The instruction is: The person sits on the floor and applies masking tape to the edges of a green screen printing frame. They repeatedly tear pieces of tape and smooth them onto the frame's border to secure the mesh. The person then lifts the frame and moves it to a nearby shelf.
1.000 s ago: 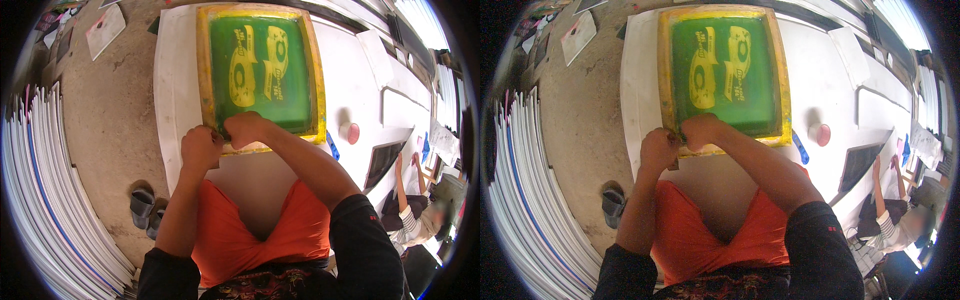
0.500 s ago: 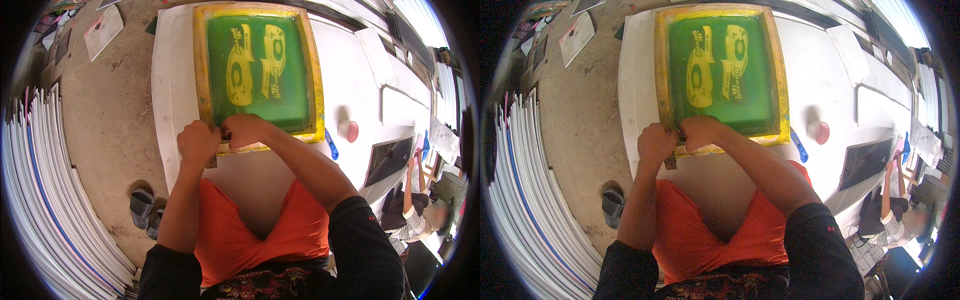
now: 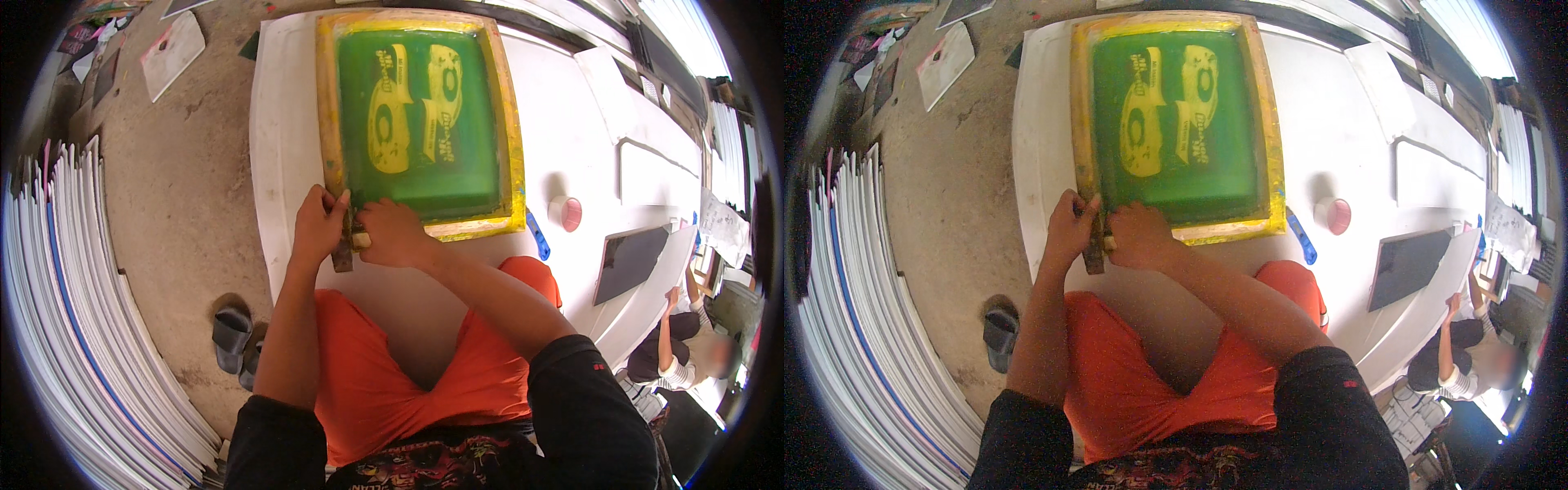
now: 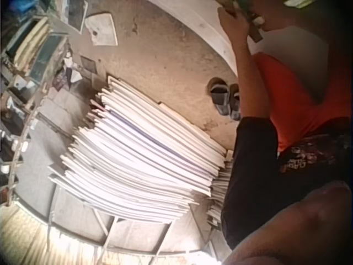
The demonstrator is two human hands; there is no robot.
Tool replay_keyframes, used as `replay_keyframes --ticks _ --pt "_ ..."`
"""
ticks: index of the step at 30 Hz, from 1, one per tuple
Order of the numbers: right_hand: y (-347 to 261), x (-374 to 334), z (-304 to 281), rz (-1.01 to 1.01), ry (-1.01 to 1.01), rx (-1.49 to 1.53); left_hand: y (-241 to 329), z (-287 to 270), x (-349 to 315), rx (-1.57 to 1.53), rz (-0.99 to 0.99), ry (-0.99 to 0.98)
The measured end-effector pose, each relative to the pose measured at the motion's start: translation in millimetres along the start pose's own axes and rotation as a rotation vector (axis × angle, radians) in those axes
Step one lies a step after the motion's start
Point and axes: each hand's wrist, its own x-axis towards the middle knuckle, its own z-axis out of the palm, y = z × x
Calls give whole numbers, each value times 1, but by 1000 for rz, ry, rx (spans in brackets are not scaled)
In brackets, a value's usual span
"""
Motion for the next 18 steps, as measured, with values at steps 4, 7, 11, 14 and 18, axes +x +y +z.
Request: replay_keyframes --ticks 4,7,11,14,18 --pt "-29 -7 4 90 74 -117 -3 4 2 17 1 0" --pt "-46 -11 10 134 86 -198 -12 7 3 -6 18 14" --pt "-42 -5 18 156 117 -202 -12 8 3 1 20 29" --pt "-27 -10 11 151 172 -110 -10 10 1 -37 3 29" --pt "-23 -9 22 147 206 -60 -4 8 -2 -66 17 51"
